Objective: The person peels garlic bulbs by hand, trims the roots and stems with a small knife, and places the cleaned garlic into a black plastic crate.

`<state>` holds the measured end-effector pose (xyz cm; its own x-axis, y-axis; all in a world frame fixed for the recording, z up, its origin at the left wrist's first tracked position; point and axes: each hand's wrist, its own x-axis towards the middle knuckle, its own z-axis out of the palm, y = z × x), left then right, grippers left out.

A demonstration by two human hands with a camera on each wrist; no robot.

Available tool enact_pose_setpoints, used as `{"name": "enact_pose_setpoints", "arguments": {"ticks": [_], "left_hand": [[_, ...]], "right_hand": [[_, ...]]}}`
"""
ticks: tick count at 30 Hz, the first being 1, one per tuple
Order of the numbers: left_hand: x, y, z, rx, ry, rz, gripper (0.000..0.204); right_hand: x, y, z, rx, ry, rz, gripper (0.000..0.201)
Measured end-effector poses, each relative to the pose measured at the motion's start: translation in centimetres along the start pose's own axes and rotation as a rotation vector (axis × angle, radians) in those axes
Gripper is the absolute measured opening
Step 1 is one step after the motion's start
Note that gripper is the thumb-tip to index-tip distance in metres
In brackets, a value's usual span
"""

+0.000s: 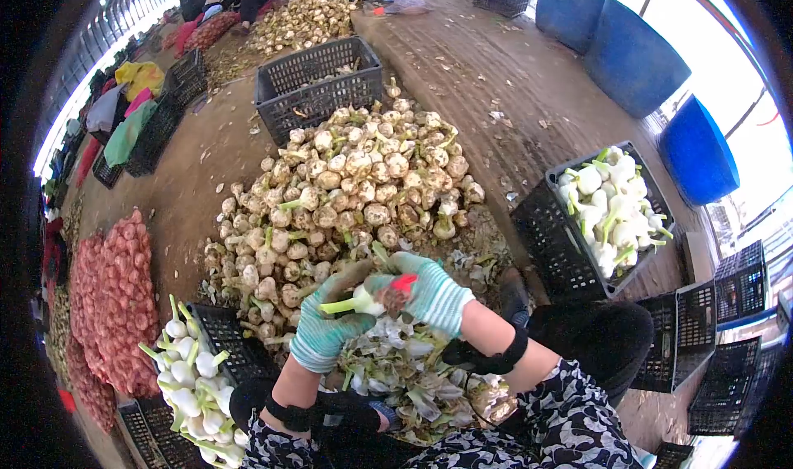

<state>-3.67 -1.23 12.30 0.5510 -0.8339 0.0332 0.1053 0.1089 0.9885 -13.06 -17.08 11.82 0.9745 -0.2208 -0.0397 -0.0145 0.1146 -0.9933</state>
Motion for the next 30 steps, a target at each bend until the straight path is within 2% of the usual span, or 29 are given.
{"name": "enact_pose_setpoints", "arguments": {"ticks": [1, 3, 5, 6, 8, 9, 10, 12, 13, 14, 16, 17, 18, 20, 21, 22, 24, 25, 26, 28, 30], "left_hand": [[-0.2, 0.1, 0.0, -0.096, 0.030, -0.080, 0.059], [-0.1, 0.4, -0.4, -0.084, 0.025, -0.067, 0.059], [0.0, 0.0, -0.7, -0.079, 0.060, -0.055, 0.058], [0.0, -0.4, -0.6, -0.079, 0.064, -0.058, 0.058], [0.2, -1.0, -0.3, -0.078, 0.113, -0.009, 0.057], [0.0, -0.4, -0.1, -0.142, 0.097, -0.035, 0.053], [0.1, -0.7, -0.1, -0.138, 0.094, -0.034, 0.053], [0.2, -2.0, -0.1, -0.535, 0.199, -0.133, 0.045], [-0.1, -2.1, -0.1, -0.589, 0.283, -0.160, 0.036], [-0.1, -1.5, 0.0, -0.587, 0.287, -0.166, 0.036], [0.2, 0.2, 0.5, -0.694, 0.255, -0.088, 0.037], [0.3, 0.4, 0.8, -0.677, 0.267, -0.047, 0.035], [0.2, -0.1, 0.7, -0.677, 0.276, -0.043, 0.035], [0.1, -0.9, 0.6, -0.684, 0.386, -0.157, 0.033], [0.2, -1.0, 0.9, -0.657, 0.430, -0.110, 0.029], [0.3, -0.5, 0.8, -0.655, 0.426, -0.112, 0.029], [0.1, 0.1, 0.1, -0.902, 0.406, -0.174, 0.023], [0.0, -0.6, -0.6, -0.948, 0.466, -0.207, 0.017], [-0.1, -0.5, -0.8, -0.946, 0.472, -0.206, 0.017], [0.2, -0.3, -0.9, -0.771, 0.542, -0.143, 0.015], [-0.2, -0.6, -0.2, -0.685, 0.580, -0.167, 0.016]], "right_hand": [[0.2, -0.1, -0.3, 0.045, -0.028, 0.058, 0.017], [0.6, 0.5, -1.4, 0.091, -0.058, 0.112, 0.017], [1.2, 0.4, -1.9, 1.209, -0.184, 0.385, 0.015], [0.6, 0.6, -1.5, 1.211, -0.186, 0.390, 0.015], [-0.7, -2.5, 2.3, 0.945, 0.277, 0.451, 0.008], [-1.0, -1.0, 3.4, 0.133, 0.283, 0.027, 0.014], [-1.0, -1.3, 3.7, 0.135, 0.285, 0.023, 0.014], [-1.2, -2.0, 4.4, -0.256, 0.164, -0.211, 0.022], [-1.3, -1.8, 4.8, -0.385, 0.193, -0.261, 0.023], [-1.2, -1.0, 4.4, -0.379, 0.192, -0.257, 0.023], [-0.2, 1.0, 2.9, 0.235, 0.337, -0.017, 0.015], [0.0, 1.7, 3.2, 0.651, 0.436, 0.095, 0.023], [0.0, 2.2, 2.9, 0.650, 0.427, 0.099, 0.023], [-0.1, 2.3, 2.5, 1.372, -0.158, 0.380, 0.031], [-0.1, 2.6, 2.7, 1.375, -0.155, 0.375, 0.031], [0.0, 3.1, 3.4, 1.076, -0.005, 0.264, 0.029], [0.2, 4.0, 4.7, 0.469, 0.266, 0.053, 0.026], [0.5, 3.8, 4.6, 0.338, 0.383, -0.002, 0.022], [0.9, 4.1, 2.6, 1.062, 0.470, 0.295, 0.019], [0.7, 5.2, 1.2, 1.092, 0.337, 0.265, 0.020], [0.6, 2.8, 4.3, 0.848, 0.424, 0.275, 0.024]]}}
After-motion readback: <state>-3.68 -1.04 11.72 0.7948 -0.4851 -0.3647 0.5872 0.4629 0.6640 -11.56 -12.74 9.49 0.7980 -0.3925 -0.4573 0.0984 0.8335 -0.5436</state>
